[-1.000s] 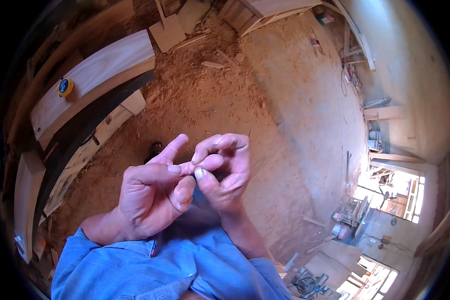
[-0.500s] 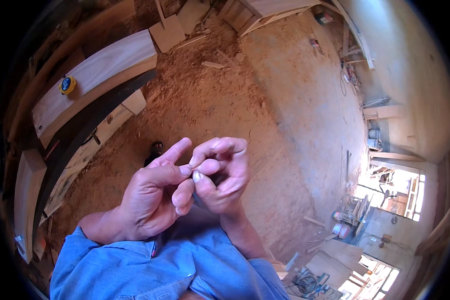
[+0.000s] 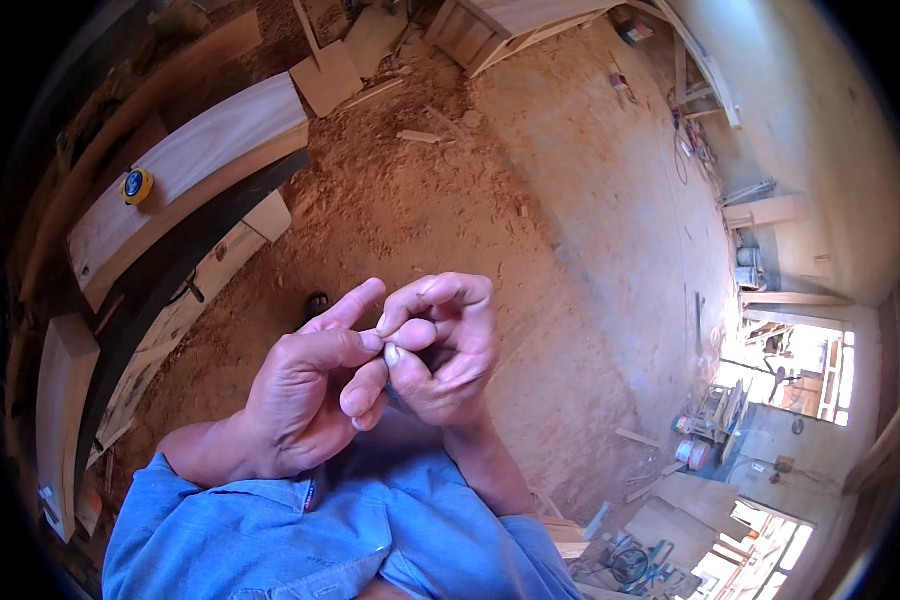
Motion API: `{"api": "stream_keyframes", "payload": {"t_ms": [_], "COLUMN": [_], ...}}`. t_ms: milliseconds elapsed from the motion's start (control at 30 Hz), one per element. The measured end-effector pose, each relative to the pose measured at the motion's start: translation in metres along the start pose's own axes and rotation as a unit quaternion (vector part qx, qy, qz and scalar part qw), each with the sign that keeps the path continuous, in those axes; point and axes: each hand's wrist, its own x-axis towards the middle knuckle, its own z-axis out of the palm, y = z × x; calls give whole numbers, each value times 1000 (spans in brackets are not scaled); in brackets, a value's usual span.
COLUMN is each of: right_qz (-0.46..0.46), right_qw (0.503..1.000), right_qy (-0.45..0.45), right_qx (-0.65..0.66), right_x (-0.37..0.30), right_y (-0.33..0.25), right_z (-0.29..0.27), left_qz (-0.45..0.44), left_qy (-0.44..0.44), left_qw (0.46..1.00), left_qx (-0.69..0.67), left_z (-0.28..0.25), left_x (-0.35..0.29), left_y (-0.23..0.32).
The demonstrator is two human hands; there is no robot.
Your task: The person measures and marks a wooden plank using a try square and a pencil. They then use a tape measure to verify dimensions and mark additional points on the wood. Finally, the person picks up a different piece of wood and places it on a workbench.
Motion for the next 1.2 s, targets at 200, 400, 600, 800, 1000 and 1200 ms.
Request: {"api": "stream_keyframes", "payload": {"t_ms": [200, 400, 600, 800, 1000, 1200], "right_qz": [7, 7, 35, 36, 53, 78], "right_qw": [1000, 1000, 996, 993, 990, 989], "right_qy": [7, 4, -7, -22, -18, -6], "right_qx": [-19, 1, 81, 106, 131, 127], "right_x": [2, 5, 11, 16, 27, 32], "right_y": [0, 3, -3, -2, -7, -1], "right_z": [0, -8, -18, -27, -31, -39], "left_qz": [0, 3, 23, 7, -18, -48], "left_qy": [0, 7, -74, -87, -90, -53], "left_qw": [1000, 1000, 997, 995, 988, 977], "left_qx": [3, -3, -20, -40, -122, -200], "left_z": [-2, 5, 4, 4, 6, 10], "left_x": [4, 7, 13, 21, 29, 36], "left_y": [1, 3, 2, 0, 3, 9]}}
